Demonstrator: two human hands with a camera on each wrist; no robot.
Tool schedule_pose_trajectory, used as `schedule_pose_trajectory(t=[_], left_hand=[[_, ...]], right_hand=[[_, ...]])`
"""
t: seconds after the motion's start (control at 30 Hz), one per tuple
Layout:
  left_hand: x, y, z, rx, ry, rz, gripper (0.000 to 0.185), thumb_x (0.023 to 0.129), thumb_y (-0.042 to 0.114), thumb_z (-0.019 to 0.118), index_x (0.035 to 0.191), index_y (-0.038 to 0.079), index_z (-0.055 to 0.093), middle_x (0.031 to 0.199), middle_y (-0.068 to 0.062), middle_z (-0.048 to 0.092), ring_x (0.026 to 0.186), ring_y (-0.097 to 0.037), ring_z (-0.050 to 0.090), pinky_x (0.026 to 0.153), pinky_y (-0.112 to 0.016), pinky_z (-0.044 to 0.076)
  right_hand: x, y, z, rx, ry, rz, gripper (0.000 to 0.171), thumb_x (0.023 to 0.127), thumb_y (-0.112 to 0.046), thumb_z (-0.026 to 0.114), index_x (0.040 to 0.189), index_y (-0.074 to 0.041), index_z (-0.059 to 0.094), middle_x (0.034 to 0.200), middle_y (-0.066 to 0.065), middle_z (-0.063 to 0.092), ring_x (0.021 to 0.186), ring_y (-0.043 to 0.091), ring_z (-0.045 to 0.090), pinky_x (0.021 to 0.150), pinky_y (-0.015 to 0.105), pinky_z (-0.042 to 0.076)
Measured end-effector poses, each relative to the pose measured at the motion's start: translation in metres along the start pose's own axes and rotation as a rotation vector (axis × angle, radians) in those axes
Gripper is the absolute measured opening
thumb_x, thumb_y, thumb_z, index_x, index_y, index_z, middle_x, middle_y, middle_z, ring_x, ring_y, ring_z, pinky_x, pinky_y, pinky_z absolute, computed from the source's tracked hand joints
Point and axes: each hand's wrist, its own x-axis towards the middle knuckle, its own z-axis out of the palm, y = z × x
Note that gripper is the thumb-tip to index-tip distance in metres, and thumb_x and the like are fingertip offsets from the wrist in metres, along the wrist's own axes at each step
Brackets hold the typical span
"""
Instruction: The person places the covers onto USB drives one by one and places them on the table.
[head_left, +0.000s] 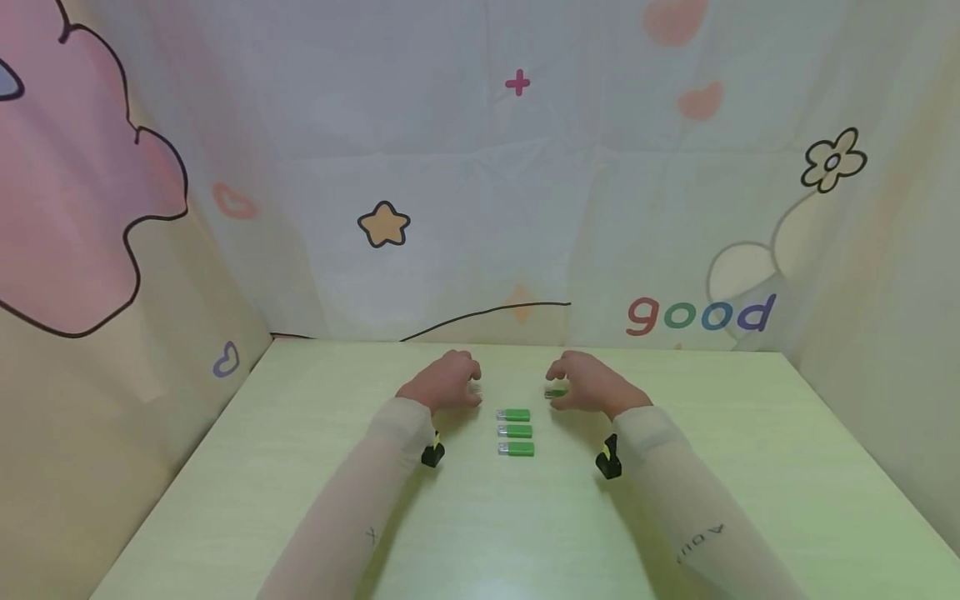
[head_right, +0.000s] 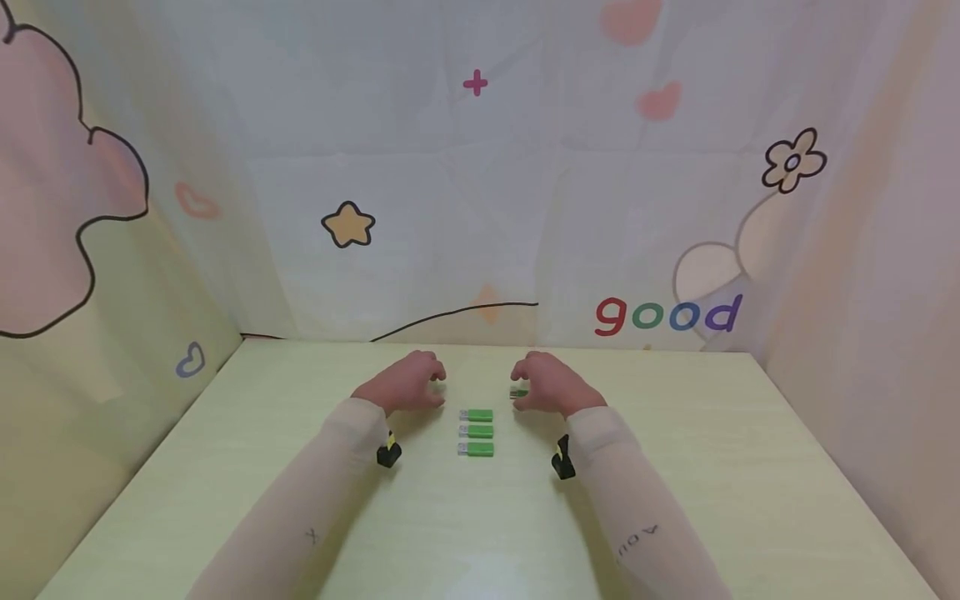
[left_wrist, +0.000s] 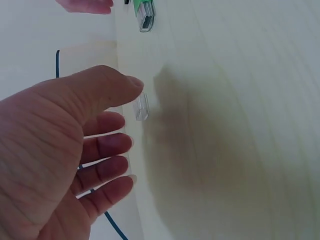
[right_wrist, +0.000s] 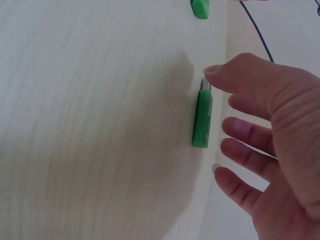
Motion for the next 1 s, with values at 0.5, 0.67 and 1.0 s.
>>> schedule_pose_trajectory(t=[0.5,0.67,1.0], left_hand=[[0.0063,0.0001,0.0051,0.013,-0.024,-0.002,0.012,0.089,0.009,0.07,0.078,0.011,0.067,0.072,0.004,0.048,0.07,-0.013,0.042,0.066,-0.028,0.038],[0.0085,0.0012,0.0073,0.008,-0.018,0.017,0.027,0.092,0.008,0.067,0.067,0.014,0.056,0.067,0.004,0.039,0.065,-0.012,0.037,0.062,-0.028,0.034],[0.009,0.0035,0.0094,0.093,0.01,0.013,0.014,0.093,0.009,0.068,0.08,0.01,0.071,0.081,0.002,0.066,0.074,-0.013,0.052,0.076,-0.032,0.052]], right_hand=[[0.0069,0.0048,-0.0016,0.072,-0.089,0.087,0.025,0.087,-0.015,0.079,0.111,-0.009,0.077,0.108,0.004,0.074,0.095,0.021,0.062,0.092,0.041,0.056],[0.0073,0.0053,0.0002,0.064,-0.092,0.119,0.013,0.088,-0.011,0.078,0.101,-0.012,0.079,0.097,0.001,0.072,0.088,0.019,0.058,0.083,0.035,0.055],[0.0086,0.005,0.0024,0.074,-0.089,0.116,0.008,0.087,-0.01,0.078,0.095,-0.013,0.079,0.091,0.001,0.072,0.082,0.018,0.059,0.079,0.034,0.055]])
